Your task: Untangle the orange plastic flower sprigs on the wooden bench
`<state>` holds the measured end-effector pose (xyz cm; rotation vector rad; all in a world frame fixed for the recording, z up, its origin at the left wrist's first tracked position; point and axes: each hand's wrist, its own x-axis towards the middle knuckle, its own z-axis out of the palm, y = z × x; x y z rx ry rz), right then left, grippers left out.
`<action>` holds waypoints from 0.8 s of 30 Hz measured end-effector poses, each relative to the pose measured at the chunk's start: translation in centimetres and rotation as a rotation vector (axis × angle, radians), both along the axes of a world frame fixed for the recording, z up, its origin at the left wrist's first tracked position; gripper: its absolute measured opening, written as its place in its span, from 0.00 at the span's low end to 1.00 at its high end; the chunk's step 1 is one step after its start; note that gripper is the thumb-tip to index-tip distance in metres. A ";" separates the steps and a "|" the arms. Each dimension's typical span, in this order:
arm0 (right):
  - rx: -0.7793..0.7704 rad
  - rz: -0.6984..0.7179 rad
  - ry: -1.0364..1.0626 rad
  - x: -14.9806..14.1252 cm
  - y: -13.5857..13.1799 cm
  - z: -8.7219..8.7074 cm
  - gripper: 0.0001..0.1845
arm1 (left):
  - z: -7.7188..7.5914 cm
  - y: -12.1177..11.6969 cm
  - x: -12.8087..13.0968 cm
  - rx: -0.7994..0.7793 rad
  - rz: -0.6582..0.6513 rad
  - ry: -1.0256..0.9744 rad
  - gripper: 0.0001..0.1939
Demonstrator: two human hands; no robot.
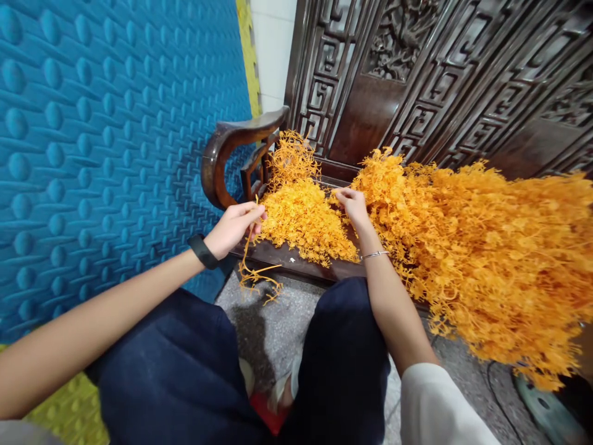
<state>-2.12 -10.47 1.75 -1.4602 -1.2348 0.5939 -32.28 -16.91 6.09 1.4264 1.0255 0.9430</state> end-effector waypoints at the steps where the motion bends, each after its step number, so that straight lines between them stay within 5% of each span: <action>1: -0.023 0.013 -0.012 -0.7 0.2 -0.4 0.08 | -0.1 0.1 0.0 -0.018 -0.014 0.009 0.11; 11: -0.124 0.038 -0.171 -2.8 0.9 -1.1 0.05 | 0.4 0.1 -0.5 -0.089 -0.022 0.012 0.05; 16: 0.087 -0.022 -0.295 -4.0 0.2 -0.2 0.03 | 0.0 0.2 -0.5 -0.046 -0.075 -0.019 0.05; 19: 0.145 0.258 -0.179 -6.8 -1.7 1.3 0.13 | -0.4 0.4 -0.4 -0.018 -0.096 -0.030 0.06; 24: -0.122 0.770 0.131 -12.0 -5.1 2.5 0.18 | -0.6 0.4 -0.2 0.031 -0.110 -0.022 0.08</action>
